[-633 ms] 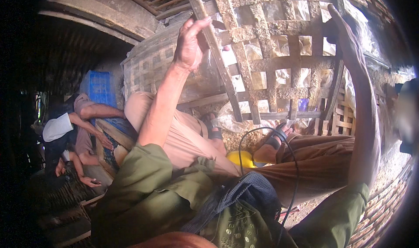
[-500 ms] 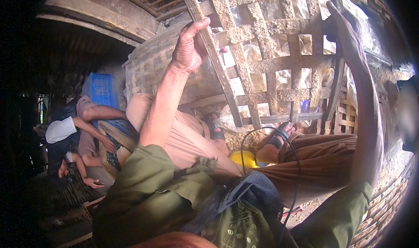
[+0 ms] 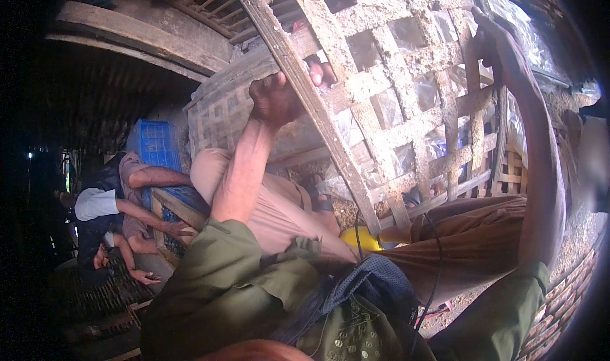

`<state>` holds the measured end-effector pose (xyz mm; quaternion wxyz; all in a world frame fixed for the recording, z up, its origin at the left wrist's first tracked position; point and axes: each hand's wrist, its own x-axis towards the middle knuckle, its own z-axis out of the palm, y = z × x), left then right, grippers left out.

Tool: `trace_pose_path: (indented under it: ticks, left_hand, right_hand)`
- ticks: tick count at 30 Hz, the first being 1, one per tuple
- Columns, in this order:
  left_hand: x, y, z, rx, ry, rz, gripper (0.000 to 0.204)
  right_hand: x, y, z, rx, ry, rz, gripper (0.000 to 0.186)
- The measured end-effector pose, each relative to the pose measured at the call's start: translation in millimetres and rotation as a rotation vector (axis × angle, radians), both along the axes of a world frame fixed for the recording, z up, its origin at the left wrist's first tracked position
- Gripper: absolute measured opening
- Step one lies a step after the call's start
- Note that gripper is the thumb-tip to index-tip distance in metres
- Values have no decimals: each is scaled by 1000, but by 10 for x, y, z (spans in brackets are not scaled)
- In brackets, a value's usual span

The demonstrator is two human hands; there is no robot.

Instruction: The person scoops granular material from a plastic bag and spreads it into a square wooden lattice tray. The person repeats this process with multiple trays, placing filled trays aside.

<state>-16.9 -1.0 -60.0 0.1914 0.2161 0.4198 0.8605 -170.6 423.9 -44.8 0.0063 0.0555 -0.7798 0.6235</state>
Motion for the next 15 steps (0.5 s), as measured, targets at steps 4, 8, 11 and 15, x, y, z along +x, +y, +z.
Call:
trace_pose_path:
  ticks: [4,8,11,15]
  left_hand:
    - [59,115,66,-142,-58,122,56]
    - [12,236,178,-323,-58,260,41]
    - [-47,343,57,-455,98,367,17]
    - [-71,357,-201,-655,178,555,13]
  right_hand:
    - [35,42,88,-24,15,-4,33]
    - [78,123,155,-22,-18,-106,36]
    - [168,27,219,21,10,-148,38]
    - [143,-56,141,31,-10,-130,39]
